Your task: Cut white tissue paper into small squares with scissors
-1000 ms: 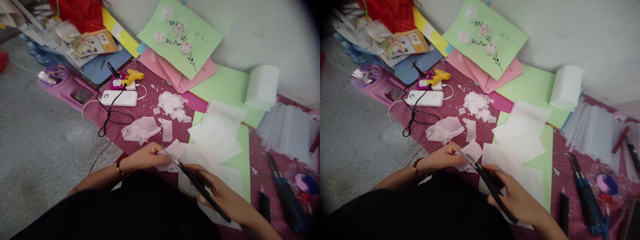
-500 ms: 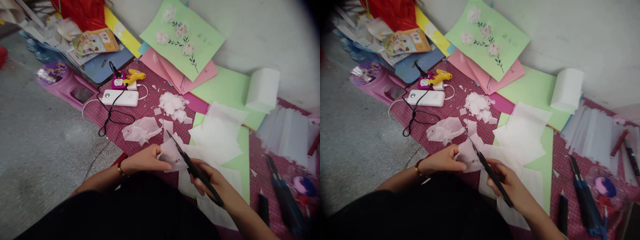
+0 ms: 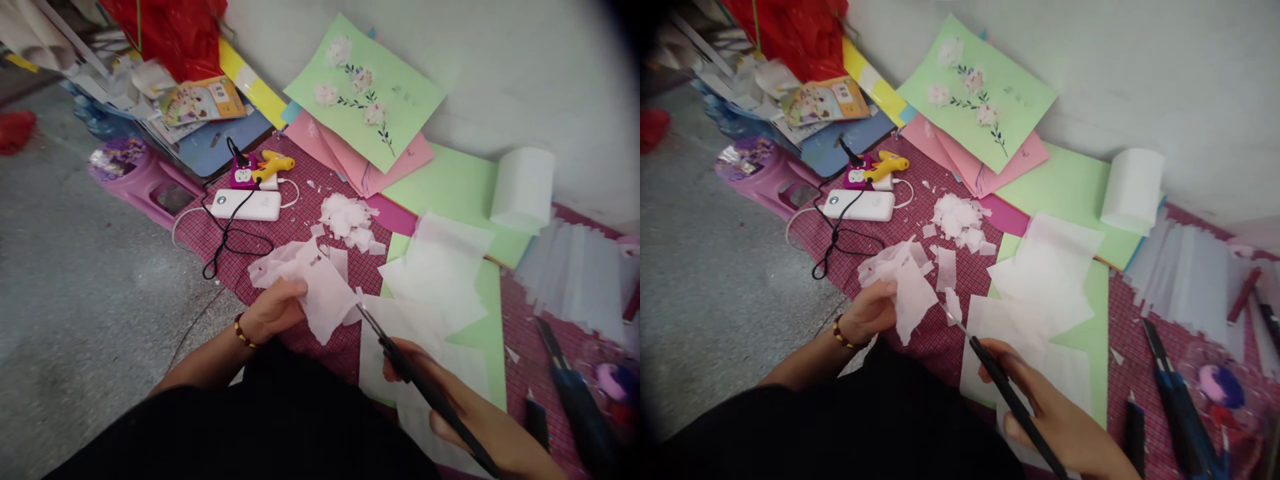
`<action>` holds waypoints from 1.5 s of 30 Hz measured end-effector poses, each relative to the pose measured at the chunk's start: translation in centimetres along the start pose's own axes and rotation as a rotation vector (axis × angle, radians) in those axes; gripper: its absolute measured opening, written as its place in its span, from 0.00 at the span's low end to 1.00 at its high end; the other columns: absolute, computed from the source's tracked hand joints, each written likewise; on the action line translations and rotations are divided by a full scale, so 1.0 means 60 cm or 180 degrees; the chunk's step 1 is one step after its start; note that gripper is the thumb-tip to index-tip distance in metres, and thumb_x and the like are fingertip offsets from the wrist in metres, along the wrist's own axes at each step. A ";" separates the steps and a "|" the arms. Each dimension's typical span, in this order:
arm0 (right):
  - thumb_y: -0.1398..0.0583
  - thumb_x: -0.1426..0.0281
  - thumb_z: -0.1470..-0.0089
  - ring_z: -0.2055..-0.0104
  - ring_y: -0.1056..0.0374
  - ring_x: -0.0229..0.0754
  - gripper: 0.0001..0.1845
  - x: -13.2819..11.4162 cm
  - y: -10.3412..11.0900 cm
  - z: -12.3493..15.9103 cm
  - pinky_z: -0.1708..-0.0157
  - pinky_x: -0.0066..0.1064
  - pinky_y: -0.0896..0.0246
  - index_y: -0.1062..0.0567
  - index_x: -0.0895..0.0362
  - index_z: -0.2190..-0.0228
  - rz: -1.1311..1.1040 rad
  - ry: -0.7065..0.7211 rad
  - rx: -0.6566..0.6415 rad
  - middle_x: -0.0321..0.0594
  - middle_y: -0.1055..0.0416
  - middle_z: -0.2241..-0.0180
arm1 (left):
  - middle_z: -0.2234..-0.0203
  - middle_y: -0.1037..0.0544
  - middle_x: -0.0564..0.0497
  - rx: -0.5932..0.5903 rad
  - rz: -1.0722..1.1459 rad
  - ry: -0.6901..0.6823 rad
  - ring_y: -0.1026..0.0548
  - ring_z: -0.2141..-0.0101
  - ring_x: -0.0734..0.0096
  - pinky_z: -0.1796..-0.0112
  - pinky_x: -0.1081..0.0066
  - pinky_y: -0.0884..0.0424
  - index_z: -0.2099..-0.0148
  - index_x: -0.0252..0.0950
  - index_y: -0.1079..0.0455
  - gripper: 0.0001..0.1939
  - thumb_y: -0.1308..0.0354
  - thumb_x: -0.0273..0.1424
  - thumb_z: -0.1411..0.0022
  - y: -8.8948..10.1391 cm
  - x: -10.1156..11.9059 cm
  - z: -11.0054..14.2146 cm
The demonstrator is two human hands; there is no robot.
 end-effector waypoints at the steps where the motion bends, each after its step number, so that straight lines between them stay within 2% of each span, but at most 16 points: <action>1: 0.42 0.56 0.44 0.45 0.35 0.55 0.34 -0.004 -0.004 -0.001 0.46 0.46 0.39 0.43 0.47 0.39 -0.0025 -0.0036 -0.0055 0.49 0.34 0.48 | 0.64 0.21 0.46 0.0073 0.0064 -0.0113 0.26 0.54 0.57 0.58 0.63 0.27 0.59 0.37 0.29 0.18 0.44 0.42 0.49 -0.002 -0.001 -0.002; 6: 0.38 0.59 0.50 0.49 0.32 0.56 0.36 -0.022 -0.017 -0.006 0.48 0.44 0.36 0.38 0.52 0.40 -0.0007 -0.0199 0.0012 0.50 0.30 0.52 | 0.63 0.21 0.46 0.0309 -0.0043 -0.0311 0.29 0.48 0.55 0.52 0.60 0.29 0.56 0.39 0.28 0.18 0.43 0.38 0.49 -0.007 -0.011 -0.006; 11: 0.40 0.59 0.46 0.51 0.31 0.54 0.35 -0.016 -0.017 -0.005 0.52 0.41 0.34 0.40 0.53 0.39 0.0005 -0.0167 0.0070 0.50 0.29 0.52 | 0.57 0.22 0.48 0.0290 0.0175 -0.0420 0.29 0.49 0.56 0.48 0.62 0.32 0.51 0.39 0.30 0.20 0.40 0.35 0.48 -0.009 -0.010 0.001; 16: 0.40 0.57 0.45 0.51 0.32 0.53 0.35 -0.023 -0.017 -0.015 0.52 0.41 0.35 0.41 0.52 0.39 0.0244 -0.0229 0.0153 0.48 0.29 0.55 | 0.56 0.22 0.48 0.0144 -0.0122 -0.0165 0.27 0.55 0.58 0.52 0.65 0.29 0.50 0.36 0.30 0.21 0.38 0.37 0.46 -0.007 -0.026 0.011; 20: 0.40 0.55 0.46 0.53 0.32 0.53 0.35 -0.027 -0.019 -0.023 0.54 0.42 0.34 0.39 0.53 0.40 0.0305 -0.0193 0.0240 0.49 0.30 0.53 | 0.58 0.22 0.49 0.0132 -0.0364 -0.0242 0.26 0.59 0.62 0.56 0.69 0.28 0.52 0.36 0.27 0.17 0.39 0.35 0.44 -0.005 -0.034 0.013; 23: 0.39 0.54 0.47 0.56 0.31 0.50 0.36 -0.023 -0.022 -0.029 0.57 0.41 0.33 0.37 0.53 0.41 0.0217 -0.0212 0.0329 0.49 0.31 0.51 | 0.59 0.22 0.49 0.0124 -0.0265 -0.0295 0.25 0.60 0.64 0.57 0.70 0.28 0.52 0.36 0.27 0.16 0.40 0.33 0.44 -0.005 -0.034 0.014; 28: 0.38 0.53 0.49 0.70 0.33 0.43 0.34 -0.015 -0.027 -0.038 0.71 0.31 0.36 0.33 0.54 0.44 0.0063 -0.0448 0.0390 0.39 0.29 0.69 | 0.59 0.22 0.49 0.0177 -0.0014 -0.0328 0.26 0.61 0.66 0.56 0.68 0.29 0.53 0.36 0.27 0.16 0.39 0.33 0.46 -0.003 -0.036 0.010; 30: 0.39 0.52 0.48 0.74 0.35 0.41 0.32 -0.017 -0.028 -0.039 0.74 0.30 0.38 0.31 0.55 0.46 0.0011 -0.0518 0.0322 0.38 0.30 0.72 | 0.59 0.22 0.50 0.0160 0.0093 -0.0336 0.26 0.60 0.65 0.56 0.68 0.29 0.54 0.37 0.27 0.16 0.38 0.32 0.47 -0.001 -0.038 0.008; 32: 0.39 0.52 0.47 0.72 0.34 0.41 0.32 -0.022 -0.029 -0.038 0.72 0.31 0.36 0.33 0.54 0.45 0.0096 -0.0450 0.0253 0.41 0.28 0.67 | 0.60 0.22 0.51 0.0119 0.0228 -0.0340 0.26 0.60 0.65 0.56 0.68 0.30 0.56 0.37 0.26 0.15 0.38 0.31 0.48 0.000 -0.039 0.006; 36: 0.40 0.55 0.45 0.57 0.32 0.49 0.35 -0.034 -0.025 -0.030 0.57 0.39 0.34 0.40 0.52 0.40 0.0473 -0.0148 0.0113 0.49 0.33 0.50 | 0.64 0.22 0.52 0.0020 0.0373 -0.0234 0.27 0.63 0.67 0.57 0.68 0.30 0.58 0.36 0.27 0.14 0.37 0.30 0.49 -0.001 -0.034 0.009; 41: 0.41 0.55 0.44 0.55 0.32 0.50 0.34 -0.038 -0.025 -0.030 0.54 0.42 0.34 0.43 0.52 0.40 0.0500 -0.0188 0.0001 0.50 0.35 0.49 | 0.71 0.24 0.52 -0.0083 -0.0317 -0.0201 0.29 0.69 0.71 0.65 0.73 0.32 0.65 0.33 0.28 0.07 0.41 0.28 0.48 -0.006 -0.022 0.018; 45: 0.41 0.55 0.44 0.53 0.33 0.52 0.34 -0.037 -0.028 -0.037 0.53 0.45 0.35 0.42 0.53 0.40 0.0523 -0.0326 0.0065 0.51 0.35 0.48 | 0.71 0.25 0.51 -0.0467 -0.0697 0.0032 0.30 0.70 0.73 0.65 0.73 0.33 0.65 0.32 0.28 0.07 0.42 0.29 0.48 -0.018 -0.018 0.023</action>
Point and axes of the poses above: each hand's wrist, its own z-axis away from the middle knuckle, its own y-axis out of the back of the hand, x = y × z, the point moved 1 cm from there along -z, towards the middle knuckle
